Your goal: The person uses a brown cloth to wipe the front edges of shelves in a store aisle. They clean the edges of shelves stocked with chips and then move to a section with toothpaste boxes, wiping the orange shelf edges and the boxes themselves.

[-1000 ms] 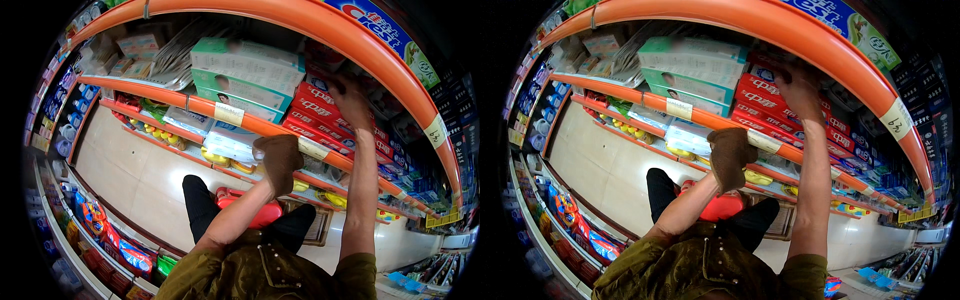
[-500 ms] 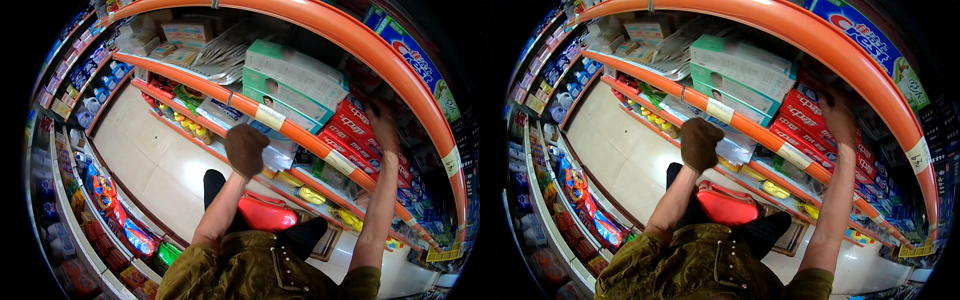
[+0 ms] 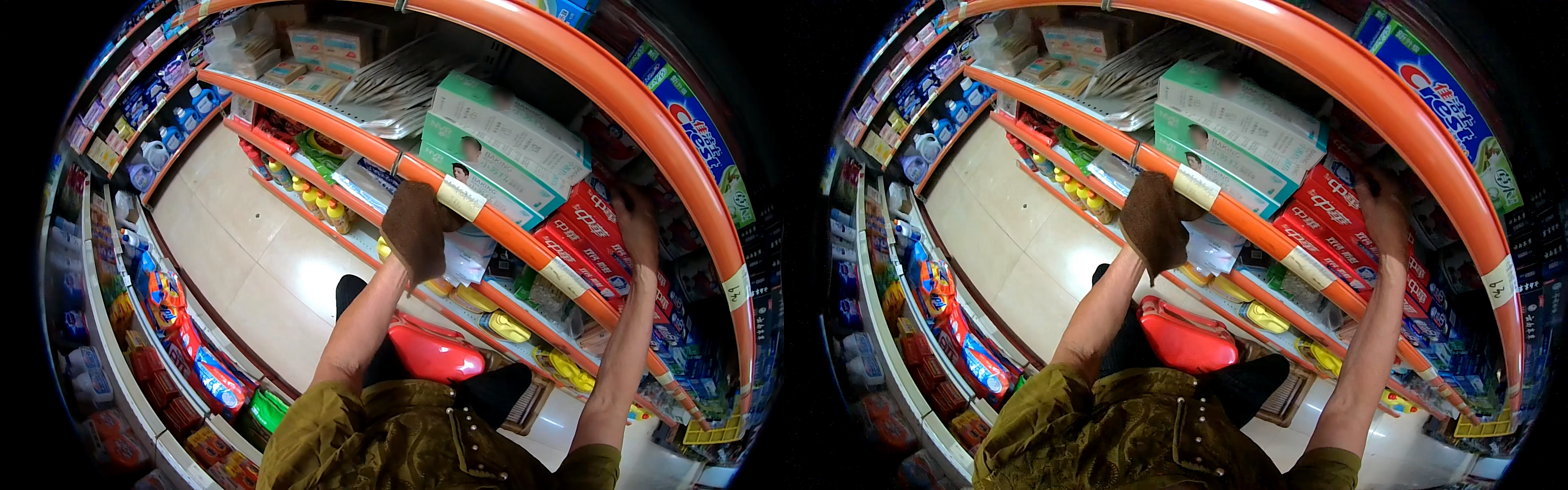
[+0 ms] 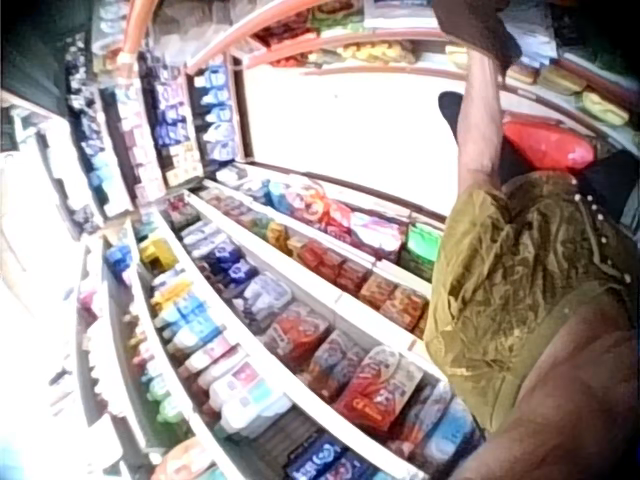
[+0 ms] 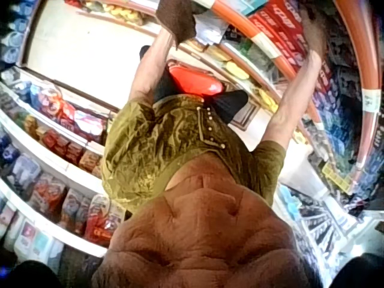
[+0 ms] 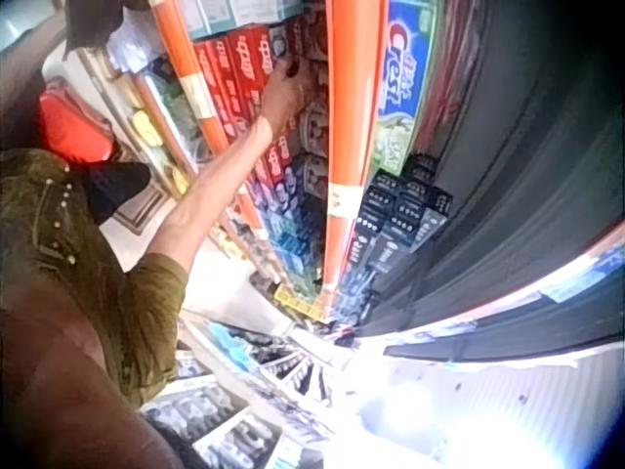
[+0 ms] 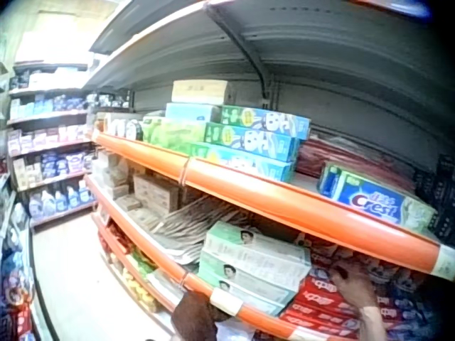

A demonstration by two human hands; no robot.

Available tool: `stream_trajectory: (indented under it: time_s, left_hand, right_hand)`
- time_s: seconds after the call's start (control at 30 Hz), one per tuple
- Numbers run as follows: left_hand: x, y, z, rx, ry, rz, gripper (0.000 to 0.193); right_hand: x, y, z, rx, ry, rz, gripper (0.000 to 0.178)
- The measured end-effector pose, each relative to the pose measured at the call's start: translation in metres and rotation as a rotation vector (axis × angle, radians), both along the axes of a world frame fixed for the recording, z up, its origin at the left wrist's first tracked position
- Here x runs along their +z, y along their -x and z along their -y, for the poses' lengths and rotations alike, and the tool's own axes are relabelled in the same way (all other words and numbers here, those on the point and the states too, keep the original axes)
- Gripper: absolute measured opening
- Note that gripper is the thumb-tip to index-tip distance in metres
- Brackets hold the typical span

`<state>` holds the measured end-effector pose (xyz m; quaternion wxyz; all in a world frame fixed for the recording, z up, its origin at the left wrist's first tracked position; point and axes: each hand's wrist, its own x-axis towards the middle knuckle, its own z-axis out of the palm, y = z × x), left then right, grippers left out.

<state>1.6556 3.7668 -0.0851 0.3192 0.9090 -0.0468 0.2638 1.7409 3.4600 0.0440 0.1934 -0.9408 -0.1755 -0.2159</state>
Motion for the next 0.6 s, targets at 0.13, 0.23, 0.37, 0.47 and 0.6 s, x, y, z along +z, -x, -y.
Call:
stream_trajectory:
  time_s: [0.13,0.23,0.37,0.47,0.6]
  left_hand:
    - [0.018,-0.007,-0.026,-0.058,-0.341,-0.097,0.037]
    - [0.004,-0.016,-0.04,-0.006,-0.419,-0.043,0.03]
    - [-0.025,-0.024,-0.042,0.064,-0.316,-0.027,0.019]
    - [0.004,-0.021,-0.029,-0.01,-0.314,-0.022,0.015]
    - [0.002,-0.032,-0.017,0.148,-0.011,-0.072,0.022]
  right_hand:
    - [-0.001,0.0,0.002,-0.002,0.01,0.053,0.024]
    - [-0.002,-0.001,0.0,0.019,0.0,0.056,0.022]
    - [-0.001,-0.002,0.001,0.048,-0.023,0.059,0.02]
    - [0.0,-0.002,0.006,0.021,-0.011,0.062,0.018]
    - [0.002,0.001,-0.001,0.027,0.003,0.05,0.018]
